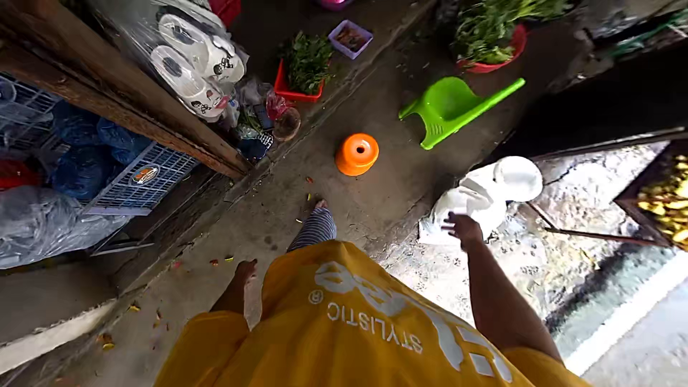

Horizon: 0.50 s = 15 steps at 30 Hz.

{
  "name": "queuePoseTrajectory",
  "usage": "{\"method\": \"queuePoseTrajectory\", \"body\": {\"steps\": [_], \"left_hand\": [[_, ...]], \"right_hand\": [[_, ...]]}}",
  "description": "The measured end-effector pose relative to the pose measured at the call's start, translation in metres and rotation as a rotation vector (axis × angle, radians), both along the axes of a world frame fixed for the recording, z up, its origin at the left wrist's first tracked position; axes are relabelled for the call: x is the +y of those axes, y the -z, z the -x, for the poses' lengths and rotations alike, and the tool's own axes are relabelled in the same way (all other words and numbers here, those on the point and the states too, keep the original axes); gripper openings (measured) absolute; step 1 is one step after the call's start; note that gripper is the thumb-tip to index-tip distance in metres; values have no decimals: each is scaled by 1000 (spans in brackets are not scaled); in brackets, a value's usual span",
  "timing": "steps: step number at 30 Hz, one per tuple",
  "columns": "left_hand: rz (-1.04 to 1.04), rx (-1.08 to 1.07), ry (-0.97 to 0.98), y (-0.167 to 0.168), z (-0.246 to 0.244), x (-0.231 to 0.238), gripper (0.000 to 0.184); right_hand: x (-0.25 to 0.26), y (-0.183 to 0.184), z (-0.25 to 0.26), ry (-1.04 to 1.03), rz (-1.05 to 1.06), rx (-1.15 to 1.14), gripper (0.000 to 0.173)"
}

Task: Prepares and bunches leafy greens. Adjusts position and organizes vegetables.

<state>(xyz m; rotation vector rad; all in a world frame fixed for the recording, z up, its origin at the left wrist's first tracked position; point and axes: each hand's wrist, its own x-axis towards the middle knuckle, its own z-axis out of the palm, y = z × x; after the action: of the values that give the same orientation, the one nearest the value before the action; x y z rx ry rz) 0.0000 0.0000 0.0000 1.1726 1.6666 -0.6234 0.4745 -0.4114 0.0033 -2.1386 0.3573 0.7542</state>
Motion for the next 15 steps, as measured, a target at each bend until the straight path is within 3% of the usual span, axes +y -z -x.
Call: {"method": "queuePoseTrajectory", "body": {"steps": [3,5,7,11,15], "left_hand": [[7,70,-173,31,-9,-3,51],[39,77,-239,36,-55,5,48],[44,19,-230,25,-142,27,48],[6,-197,245,-32,-364,115,49],[-202,-627,292,-47,-518,174,38]], "right_hand": [[78,-10,-103,-24,-82,-81,43],[117,7,-141,-109,-107,-60,43],[153,21,-163,-206,-93,28,40],[176,42,-213,-303,23,149,35],[196,47,-295,-199,86,163,33]]}}
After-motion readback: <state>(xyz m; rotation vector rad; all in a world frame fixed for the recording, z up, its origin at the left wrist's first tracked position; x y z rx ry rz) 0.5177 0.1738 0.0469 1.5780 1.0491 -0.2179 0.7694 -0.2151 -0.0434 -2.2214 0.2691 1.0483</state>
